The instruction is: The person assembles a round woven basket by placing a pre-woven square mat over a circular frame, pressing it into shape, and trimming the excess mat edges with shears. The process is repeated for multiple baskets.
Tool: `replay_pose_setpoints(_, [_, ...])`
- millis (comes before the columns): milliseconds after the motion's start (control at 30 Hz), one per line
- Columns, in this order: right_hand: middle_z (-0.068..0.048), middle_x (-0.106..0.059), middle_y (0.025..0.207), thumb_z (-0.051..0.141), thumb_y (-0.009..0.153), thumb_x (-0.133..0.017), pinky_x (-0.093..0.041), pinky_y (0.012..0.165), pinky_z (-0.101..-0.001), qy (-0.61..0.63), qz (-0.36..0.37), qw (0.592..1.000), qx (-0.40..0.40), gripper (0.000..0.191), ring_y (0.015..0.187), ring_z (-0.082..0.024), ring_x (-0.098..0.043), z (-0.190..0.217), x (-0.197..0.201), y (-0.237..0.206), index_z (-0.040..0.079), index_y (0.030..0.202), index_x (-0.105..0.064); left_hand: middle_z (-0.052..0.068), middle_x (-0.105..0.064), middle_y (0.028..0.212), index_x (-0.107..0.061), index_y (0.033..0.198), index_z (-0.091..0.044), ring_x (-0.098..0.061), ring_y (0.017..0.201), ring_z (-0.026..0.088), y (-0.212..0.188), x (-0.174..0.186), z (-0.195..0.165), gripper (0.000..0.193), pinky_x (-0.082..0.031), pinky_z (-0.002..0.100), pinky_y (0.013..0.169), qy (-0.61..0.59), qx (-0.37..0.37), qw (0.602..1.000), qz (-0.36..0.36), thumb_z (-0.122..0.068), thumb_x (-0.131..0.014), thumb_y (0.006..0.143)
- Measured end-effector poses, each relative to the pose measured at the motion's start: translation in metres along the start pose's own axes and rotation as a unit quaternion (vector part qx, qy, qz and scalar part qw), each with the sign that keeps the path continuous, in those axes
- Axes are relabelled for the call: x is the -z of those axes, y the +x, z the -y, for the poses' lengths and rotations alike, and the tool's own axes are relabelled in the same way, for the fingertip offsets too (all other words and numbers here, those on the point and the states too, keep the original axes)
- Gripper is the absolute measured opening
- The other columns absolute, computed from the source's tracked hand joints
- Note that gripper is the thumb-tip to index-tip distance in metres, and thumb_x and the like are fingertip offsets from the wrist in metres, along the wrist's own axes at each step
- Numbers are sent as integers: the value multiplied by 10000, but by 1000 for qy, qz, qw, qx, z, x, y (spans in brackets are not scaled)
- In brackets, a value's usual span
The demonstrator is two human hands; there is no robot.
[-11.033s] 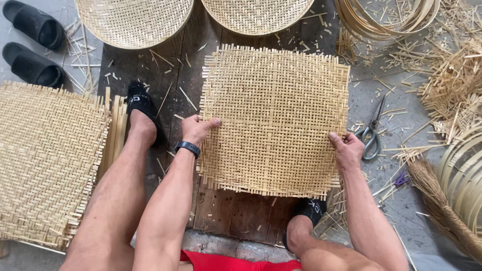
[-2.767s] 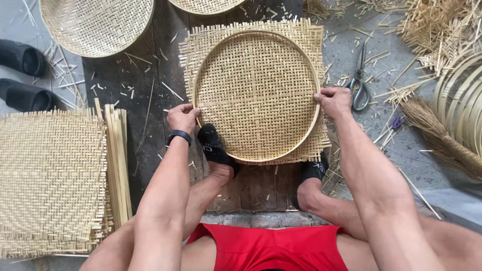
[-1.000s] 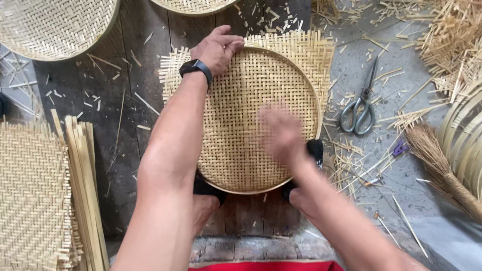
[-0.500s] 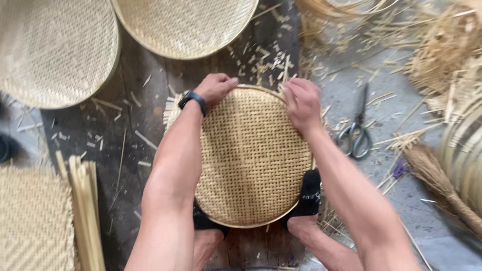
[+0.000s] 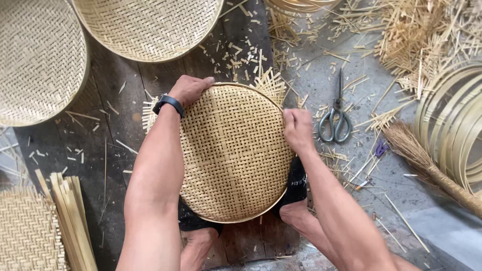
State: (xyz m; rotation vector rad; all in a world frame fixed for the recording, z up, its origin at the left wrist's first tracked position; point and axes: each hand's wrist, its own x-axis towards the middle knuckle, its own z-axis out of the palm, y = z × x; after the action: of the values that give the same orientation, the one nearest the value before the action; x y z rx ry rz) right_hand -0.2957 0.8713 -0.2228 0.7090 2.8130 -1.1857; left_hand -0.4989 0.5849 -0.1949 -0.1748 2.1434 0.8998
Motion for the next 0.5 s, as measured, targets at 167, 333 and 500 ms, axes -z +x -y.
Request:
replay_pose_setpoints(167, [-151, -777, 1054, 160, 974, -689, -558, 840, -312, 65, -2, 997, -37, 253, 920, -195, -729, -5, 24, -43, 50, 1193, -750, 103, -783, 978, -796, 1075, -70, -693, 875, 204, 6, -4, 10, 484, -538, 357, 828, -23, -22, 999, -4, -512, -693, 906])
replay_pose_setpoints(333, [-128, -795, 1053, 128, 968, -654, -561, 824, -269, 115, 66, 987, -92, 295, 915, -108, -713, -20, 24, -45, 13, 1232, -715, 106, -788, 966, -790, 1076, -44, -710, 854, 198, 6, -6, 14, 487, -553, 358, 808, -62, -13, 998, -4, -490, -699, 903])
replay_pose_setpoints(500, [-98, -792, 1034, 143, 1011, -629, -559, 817, -266, 166, 38, 981, -98, 278, 903, -120, -700, -36, 15, -52, -11, 1225, -719, 121, -776, 961, -794, 1068, -44, -694, 834, 202, 4, -7, 11, 495, -540, 362, 801, -29, -17, 999, -8, -505, -685, 924])
